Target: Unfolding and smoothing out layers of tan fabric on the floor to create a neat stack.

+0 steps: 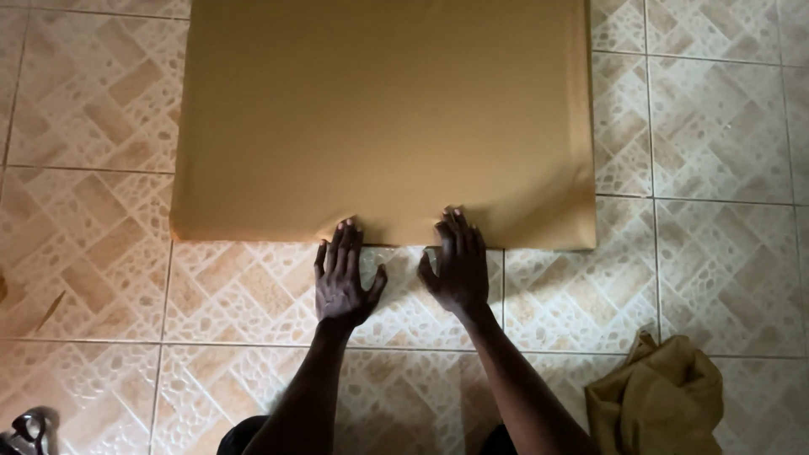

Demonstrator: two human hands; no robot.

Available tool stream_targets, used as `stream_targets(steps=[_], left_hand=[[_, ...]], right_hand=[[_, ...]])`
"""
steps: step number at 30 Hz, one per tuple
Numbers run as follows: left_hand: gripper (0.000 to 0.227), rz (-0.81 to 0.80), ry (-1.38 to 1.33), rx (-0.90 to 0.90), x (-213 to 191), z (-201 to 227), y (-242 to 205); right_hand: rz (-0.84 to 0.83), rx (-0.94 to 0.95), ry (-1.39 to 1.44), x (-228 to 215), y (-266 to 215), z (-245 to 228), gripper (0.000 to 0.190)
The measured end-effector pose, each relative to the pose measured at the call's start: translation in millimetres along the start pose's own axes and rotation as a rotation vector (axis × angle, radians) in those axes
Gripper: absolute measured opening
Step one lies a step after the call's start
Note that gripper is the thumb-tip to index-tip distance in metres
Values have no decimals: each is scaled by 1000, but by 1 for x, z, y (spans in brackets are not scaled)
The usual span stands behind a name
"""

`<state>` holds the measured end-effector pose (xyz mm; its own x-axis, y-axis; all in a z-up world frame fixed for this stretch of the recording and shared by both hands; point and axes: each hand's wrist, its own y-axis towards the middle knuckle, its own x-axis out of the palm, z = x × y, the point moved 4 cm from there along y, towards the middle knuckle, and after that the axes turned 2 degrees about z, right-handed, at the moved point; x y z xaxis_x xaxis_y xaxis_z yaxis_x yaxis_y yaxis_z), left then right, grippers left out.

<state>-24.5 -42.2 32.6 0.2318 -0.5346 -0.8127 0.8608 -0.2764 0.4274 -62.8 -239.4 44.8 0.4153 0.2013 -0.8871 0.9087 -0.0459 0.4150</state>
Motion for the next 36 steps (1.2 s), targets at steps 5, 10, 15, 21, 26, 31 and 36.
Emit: stream_targets(steps=[5, 10, 15, 21, 26, 31, 36], left_hand=[[76, 24, 17, 6, 3, 0, -1], [76, 21, 24, 12, 1, 1, 1], [76, 7, 33, 6, 2, 0, -2], [76, 0, 31, -2, 2, 1, -1], [73, 30, 21, 14, 1, 2, 0], [74, 30, 28, 23, 4, 0, -2], [75, 50, 17, 32, 1, 1, -1]], right_hand=[[27, 7, -15, 3, 0, 2, 57], [36, 2, -16, -1, 2, 0, 57], [27, 0, -32, 2, -1, 1, 58], [17, 22, -33, 1, 0, 1, 57], [31, 19, -34, 0, 1, 0, 55], [33, 12, -42, 1, 1, 1, 56], [5, 24, -45, 0, 1, -1, 56]])
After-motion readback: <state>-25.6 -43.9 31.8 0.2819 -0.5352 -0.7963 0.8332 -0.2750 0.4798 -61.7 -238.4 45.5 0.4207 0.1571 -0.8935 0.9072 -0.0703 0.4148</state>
